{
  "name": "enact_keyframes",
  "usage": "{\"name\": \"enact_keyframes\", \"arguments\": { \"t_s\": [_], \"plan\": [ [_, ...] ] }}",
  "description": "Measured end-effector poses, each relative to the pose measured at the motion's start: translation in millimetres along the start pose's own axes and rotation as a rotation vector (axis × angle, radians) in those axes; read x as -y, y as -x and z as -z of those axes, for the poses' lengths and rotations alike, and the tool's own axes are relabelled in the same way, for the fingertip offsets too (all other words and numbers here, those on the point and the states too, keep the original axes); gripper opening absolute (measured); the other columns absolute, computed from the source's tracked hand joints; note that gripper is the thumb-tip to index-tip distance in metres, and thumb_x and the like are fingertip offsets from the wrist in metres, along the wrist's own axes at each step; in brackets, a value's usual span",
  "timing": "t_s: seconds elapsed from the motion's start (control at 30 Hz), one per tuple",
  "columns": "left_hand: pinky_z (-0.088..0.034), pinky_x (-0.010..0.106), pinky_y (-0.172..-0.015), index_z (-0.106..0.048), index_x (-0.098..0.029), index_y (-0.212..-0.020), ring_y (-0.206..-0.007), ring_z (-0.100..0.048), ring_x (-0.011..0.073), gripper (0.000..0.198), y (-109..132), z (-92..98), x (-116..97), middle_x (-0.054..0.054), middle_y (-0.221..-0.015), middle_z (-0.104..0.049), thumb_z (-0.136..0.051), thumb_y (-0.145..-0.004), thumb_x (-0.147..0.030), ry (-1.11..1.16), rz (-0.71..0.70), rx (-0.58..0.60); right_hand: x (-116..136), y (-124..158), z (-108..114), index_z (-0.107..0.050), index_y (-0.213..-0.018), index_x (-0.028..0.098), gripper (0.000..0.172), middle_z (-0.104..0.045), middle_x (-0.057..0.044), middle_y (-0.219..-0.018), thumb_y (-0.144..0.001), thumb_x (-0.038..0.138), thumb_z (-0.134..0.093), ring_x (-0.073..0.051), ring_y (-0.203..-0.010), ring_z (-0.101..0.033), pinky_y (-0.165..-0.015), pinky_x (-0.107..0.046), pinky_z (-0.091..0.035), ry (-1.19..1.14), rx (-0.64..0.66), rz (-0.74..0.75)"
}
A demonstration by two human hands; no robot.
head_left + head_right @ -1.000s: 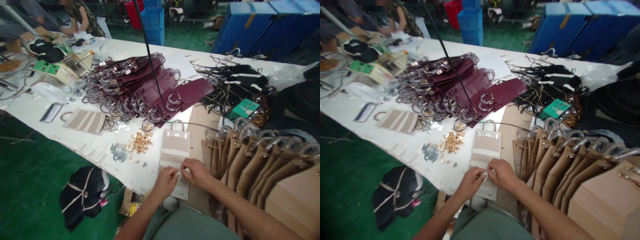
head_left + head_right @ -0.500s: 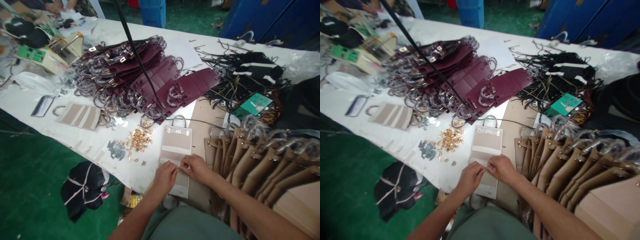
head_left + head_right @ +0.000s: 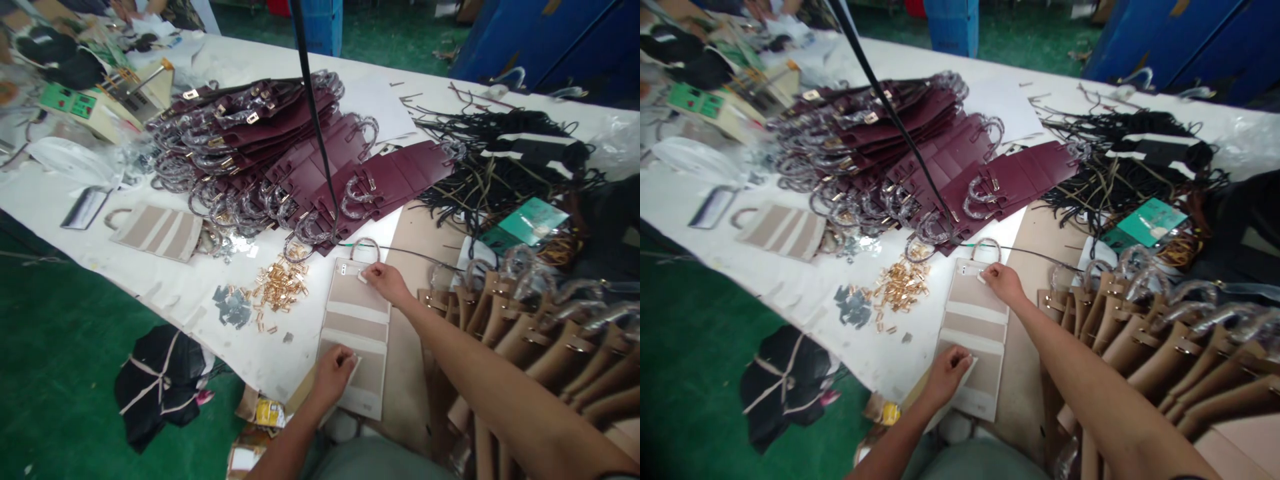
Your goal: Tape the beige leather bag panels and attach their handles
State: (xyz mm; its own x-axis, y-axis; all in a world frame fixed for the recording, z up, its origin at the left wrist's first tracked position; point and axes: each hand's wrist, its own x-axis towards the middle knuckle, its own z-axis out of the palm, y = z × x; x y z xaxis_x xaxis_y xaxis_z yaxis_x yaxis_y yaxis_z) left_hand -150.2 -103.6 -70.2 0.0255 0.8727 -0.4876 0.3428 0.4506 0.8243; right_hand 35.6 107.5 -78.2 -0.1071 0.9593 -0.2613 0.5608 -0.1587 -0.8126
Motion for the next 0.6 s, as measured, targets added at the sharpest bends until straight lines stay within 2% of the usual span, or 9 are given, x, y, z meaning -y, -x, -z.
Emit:
{"name": "enact_keyframes", "arguments": {
  "t_s": [0.1,0.23,0.4,0.5,0.6],
  "plan": [
    [-0.043,0.029,-0.07,-0.065,-0.018,-0.083,-0.074,-0.059,0.0178,0.017,-2,0.9,11,0.001,-0.078,-0.065,-0.059,-0.086,-0.033,0.001,0.023,0.012,0,-8,-6,-0.066,-0.08,0.023,0.014,-0.067,0.001,-0.073,-0.079,0.037,-0.067,-0.016,-0.067,-0.056,-0.06,-0.027,-0.034,0.108,-0.032,0.011],
    [-0.045,0.03,-0.076,-0.067,-0.019,-0.092,-0.082,-0.062,0.0186,0.014,0,-0.8,14,0.001,-0.087,-0.069,-0.059,-0.081,-0.021,-0.053,-0.005,0.03,-5,-9,-9,-0.068,-0.087,0.025,0.013,-0.068,0.001,-0.079,-0.082,0.037,-0.067,-0.017,-0.071,-0.057,-0.061,-0.028,-0.032,0.302,-0.07,0.04],
    [-0.047,0.03,-0.081,-0.067,-0.019,-0.095,-0.088,-0.065,0.0196,0.021,1,-0.1,13,0.002,-0.092,-0.071,-0.057,-0.077,-0.013,-0.025,-0.008,0.057,-17,-14,-1,-0.063,-0.115,0.022,0.034,-0.065,0.0,-0.083,-0.084,0.034,-0.06,-0.017,-0.072,-0.058,-0.071,-0.03,-0.044,0.098,-0.155,0.093],
    [-0.048,0.03,-0.082,-0.067,-0.019,-0.096,-0.089,-0.065,0.0196,0.025,1,2.5,12,0.002,-0.093,-0.071,-0.056,-0.075,-0.01,-0.021,-0.031,0.073,-20,-12,3,-0.065,-0.107,0.018,0.029,-0.065,-0.003,-0.086,-0.083,0.035,-0.059,-0.018,-0.072,-0.058,-0.074,-0.031,-0.047,0.069,-0.202,0.117],
    [-0.049,0.03,-0.083,-0.066,-0.019,-0.089,-0.09,-0.064,0.0194,0.019,2,3.4,11,0.002,-0.09,-0.071,-0.057,-0.075,-0.011,-0.022,-0.056,0.062,-16,-5,-2,-0.067,-0.094,0.02,0.018,-0.066,-0.004,-0.089,-0.086,0.031,-0.056,-0.018,-0.077,-0.059,-0.076,-0.03,-0.047,0.157,-0.061,0.199]
  ]
}}
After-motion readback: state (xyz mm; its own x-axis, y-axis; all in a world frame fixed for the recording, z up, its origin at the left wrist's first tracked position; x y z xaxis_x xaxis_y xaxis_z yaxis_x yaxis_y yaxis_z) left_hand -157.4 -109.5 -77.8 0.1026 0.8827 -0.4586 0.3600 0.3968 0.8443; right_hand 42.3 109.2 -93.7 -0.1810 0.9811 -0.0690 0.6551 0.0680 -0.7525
